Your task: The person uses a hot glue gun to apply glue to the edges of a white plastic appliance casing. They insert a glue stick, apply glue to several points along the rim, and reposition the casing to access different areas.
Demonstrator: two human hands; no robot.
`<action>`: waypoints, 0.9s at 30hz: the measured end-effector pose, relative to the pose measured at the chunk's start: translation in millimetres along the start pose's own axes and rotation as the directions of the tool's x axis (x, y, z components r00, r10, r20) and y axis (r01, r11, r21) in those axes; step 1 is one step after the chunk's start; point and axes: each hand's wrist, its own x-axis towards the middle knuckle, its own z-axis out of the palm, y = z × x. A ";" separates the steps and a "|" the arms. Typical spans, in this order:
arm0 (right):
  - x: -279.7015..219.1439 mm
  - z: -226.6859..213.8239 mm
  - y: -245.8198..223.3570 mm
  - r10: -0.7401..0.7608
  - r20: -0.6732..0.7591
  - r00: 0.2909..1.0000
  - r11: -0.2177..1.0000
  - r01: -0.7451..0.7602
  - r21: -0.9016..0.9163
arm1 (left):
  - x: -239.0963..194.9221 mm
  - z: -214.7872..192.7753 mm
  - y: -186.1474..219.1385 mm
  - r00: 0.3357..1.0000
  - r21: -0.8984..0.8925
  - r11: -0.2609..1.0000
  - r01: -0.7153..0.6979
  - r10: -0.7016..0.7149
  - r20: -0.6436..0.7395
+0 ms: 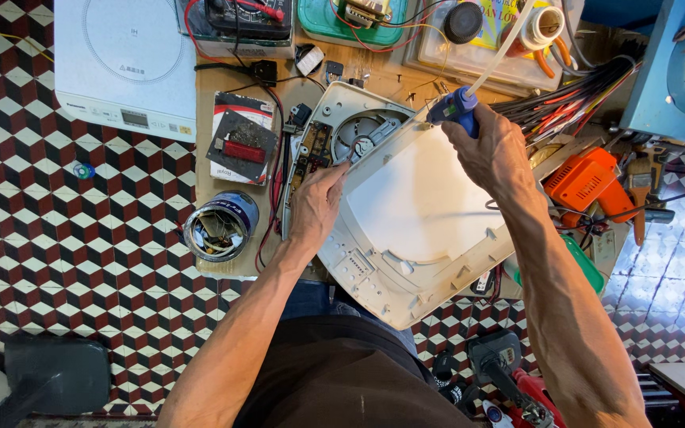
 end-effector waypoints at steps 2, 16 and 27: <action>0.3 0.5 1.1 0.000 -0.002 1.000 1.000 0.000 -0.003 | -0.1 0.2 -0.4 1.000 0.008 1.000 -0.002 0.002 -0.004; -15.4 -3.0 -14.0 0.150 0.066 0.986 0.974 -0.159 0.162 | 0.9 2.5 -4.2 0.999 -0.025 0.999 0.042 -0.041 0.025; -78.2 -6.6 -22.1 0.197 -0.187 0.963 0.892 -0.097 0.442 | -7.8 -5.6 44.4 0.995 -0.088 0.991 -0.100 0.097 -0.037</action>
